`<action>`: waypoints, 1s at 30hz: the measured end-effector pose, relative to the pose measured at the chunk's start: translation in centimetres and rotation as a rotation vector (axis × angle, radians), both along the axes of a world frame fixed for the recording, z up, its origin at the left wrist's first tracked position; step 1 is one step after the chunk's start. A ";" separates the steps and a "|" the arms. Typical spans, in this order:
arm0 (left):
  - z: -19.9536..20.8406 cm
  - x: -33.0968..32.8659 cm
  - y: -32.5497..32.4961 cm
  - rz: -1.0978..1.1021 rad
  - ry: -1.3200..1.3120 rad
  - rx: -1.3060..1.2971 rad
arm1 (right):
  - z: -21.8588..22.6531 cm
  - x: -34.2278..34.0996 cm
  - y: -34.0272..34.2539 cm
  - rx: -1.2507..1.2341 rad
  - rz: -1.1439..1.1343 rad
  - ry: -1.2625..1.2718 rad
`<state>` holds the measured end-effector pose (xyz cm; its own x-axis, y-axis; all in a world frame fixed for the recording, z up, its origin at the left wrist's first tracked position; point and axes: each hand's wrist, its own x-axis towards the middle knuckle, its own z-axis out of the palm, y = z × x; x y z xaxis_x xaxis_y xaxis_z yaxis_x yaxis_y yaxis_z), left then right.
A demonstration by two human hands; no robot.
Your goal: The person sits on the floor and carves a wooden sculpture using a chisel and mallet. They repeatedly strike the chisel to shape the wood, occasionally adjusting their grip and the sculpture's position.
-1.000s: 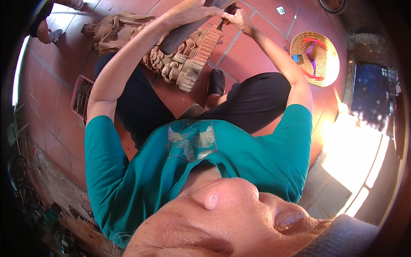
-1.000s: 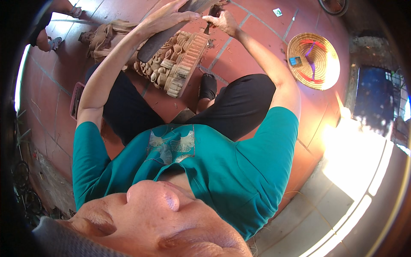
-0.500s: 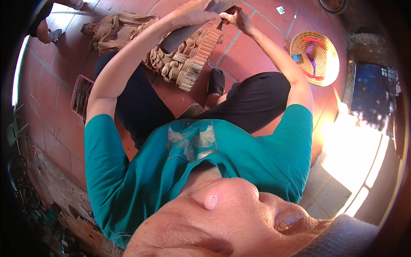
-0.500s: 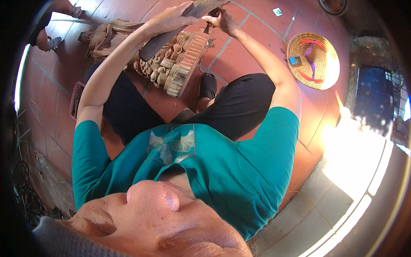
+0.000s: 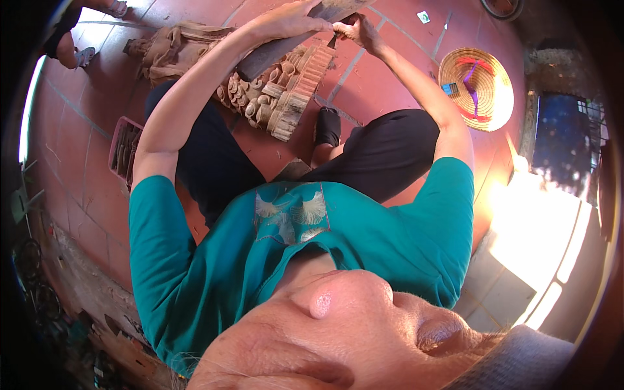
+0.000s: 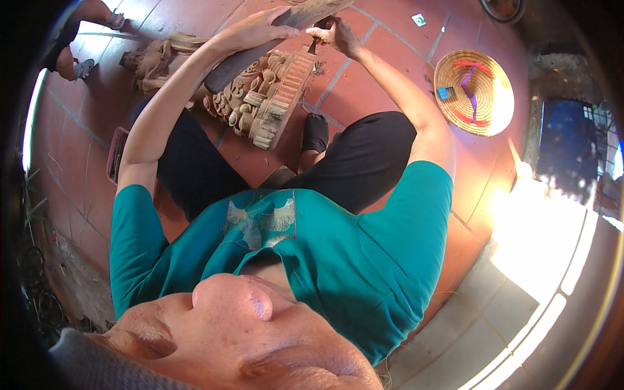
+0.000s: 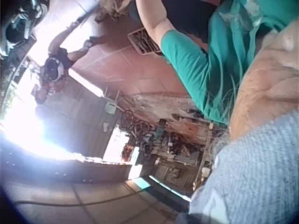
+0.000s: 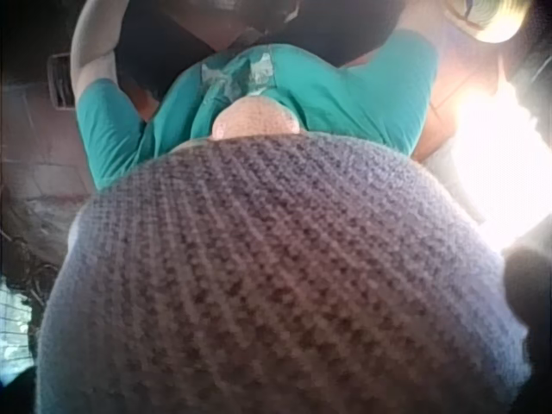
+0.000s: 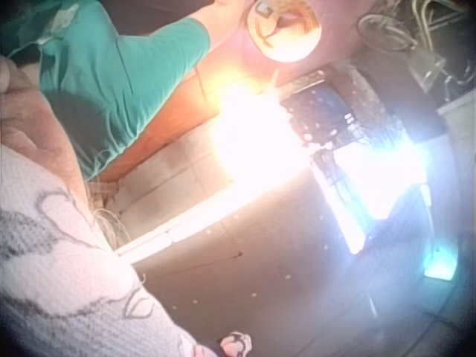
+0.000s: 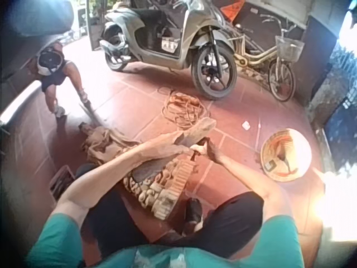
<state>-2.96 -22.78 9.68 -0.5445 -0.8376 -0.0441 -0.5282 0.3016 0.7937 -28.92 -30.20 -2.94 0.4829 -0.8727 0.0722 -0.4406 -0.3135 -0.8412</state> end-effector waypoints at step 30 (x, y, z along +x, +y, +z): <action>-3.2 -0.3 1.0 0.127 0.034 -0.176 | 0.3 0.0 1.3 -0.039 -0.019 -0.033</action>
